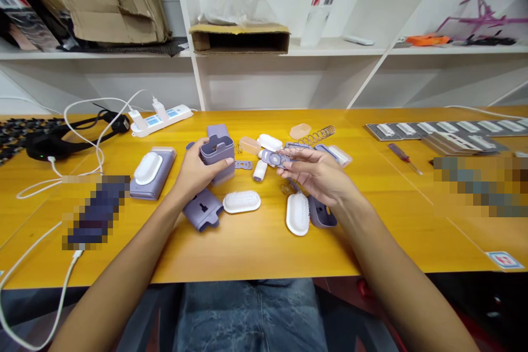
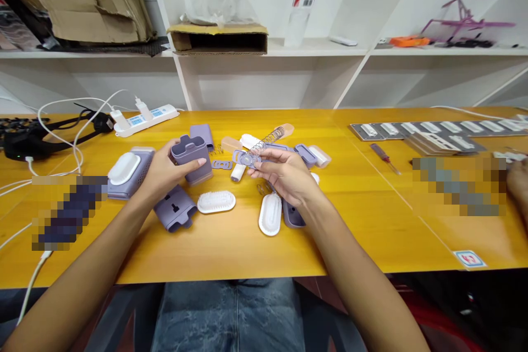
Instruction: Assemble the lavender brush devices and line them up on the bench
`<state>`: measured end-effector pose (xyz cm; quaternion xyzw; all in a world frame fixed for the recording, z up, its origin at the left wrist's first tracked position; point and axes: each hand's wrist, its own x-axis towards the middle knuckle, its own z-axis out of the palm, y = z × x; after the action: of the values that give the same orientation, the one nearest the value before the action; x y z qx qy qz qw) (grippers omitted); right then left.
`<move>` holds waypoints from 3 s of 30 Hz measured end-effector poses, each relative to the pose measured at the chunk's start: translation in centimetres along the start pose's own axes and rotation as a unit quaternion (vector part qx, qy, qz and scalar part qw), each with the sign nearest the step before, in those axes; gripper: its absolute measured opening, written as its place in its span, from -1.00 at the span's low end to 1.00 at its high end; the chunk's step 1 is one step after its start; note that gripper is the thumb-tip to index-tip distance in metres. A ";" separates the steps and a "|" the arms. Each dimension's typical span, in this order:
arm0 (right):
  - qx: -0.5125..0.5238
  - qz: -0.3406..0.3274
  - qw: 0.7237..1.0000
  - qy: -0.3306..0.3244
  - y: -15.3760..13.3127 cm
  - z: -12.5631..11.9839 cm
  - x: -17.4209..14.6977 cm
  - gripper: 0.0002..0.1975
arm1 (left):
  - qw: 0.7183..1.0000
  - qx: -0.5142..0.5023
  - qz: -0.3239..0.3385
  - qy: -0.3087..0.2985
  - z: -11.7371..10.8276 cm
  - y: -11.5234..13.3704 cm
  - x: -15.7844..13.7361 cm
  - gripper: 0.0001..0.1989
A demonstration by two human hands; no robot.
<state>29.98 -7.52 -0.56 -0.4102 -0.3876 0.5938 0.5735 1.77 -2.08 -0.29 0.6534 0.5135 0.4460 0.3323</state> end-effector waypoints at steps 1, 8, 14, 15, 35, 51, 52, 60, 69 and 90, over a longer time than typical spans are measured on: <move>-0.003 -0.001 1.000 0.000 0.0 0.0 0.0 -0.69 | 1.000 0.004 0.006 0.008 0.0 -0.1 0.1 -0.32; -0.018 -0.006 1.000 0.007 0.1 -0.2 0.1 -0.69 | 0.995 -0.023 0.099 -0.002 -0.2 -0.4 0.2 -0.28; -0.021 -0.030 0.999 0.014 0.2 0.1 0.1 -0.71 | 0.955 0.097 0.277 0.038 0.1 0.5 -0.9 -0.24; -0.023 -0.036 0.999 0.014 0.2 0.2 0.0 -0.71 | 0.935 0.135 0.323 0.059 0.2 0.7 -1.2 -0.24; -0.439 -0.062 0.893 -0.080 -2.6 -2.0 -1.6 -0.65 | 0.925 0.053 0.376 -0.027 4.3 1.2 -5.6 -0.72; -0.627 0.114 0.753 -0.164 -4.5 -8.3 -1.0 -0.89 | 0.970 -0.068 0.196 -0.123 4.9 0.9 -5.9 -0.69; -0.624 0.089 0.756 -0.177 -4.5 -8.2 -0.9 -0.90 | 0.970 -0.070 0.195 -0.124 4.9 0.9 -5.8 -0.69; -0.396 -0.083 0.909 -0.098 -5.5 -6.3 -2.1 -0.64 | 0.970 -0.082 0.187 -0.128 5.0 0.9 -5.7 -0.71; -0.205 -0.156 0.965 0.041 -2.1 -3.0 -0.3 -0.52 | 0.966 -0.123 0.148 -0.173 5.0 1.4 -6.0 -0.74; -0.203 -0.334 0.915 0.100 1.0 1.5 -0.5 -0.63 | 0.918 -0.230 -0.103 -0.307 4.6 3.0 -5.7 -0.52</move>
<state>28.18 -8.07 -0.96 -0.4216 -0.5546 0.2322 0.6788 6.71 -8.29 -0.72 0.6072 0.3342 0.2925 0.6589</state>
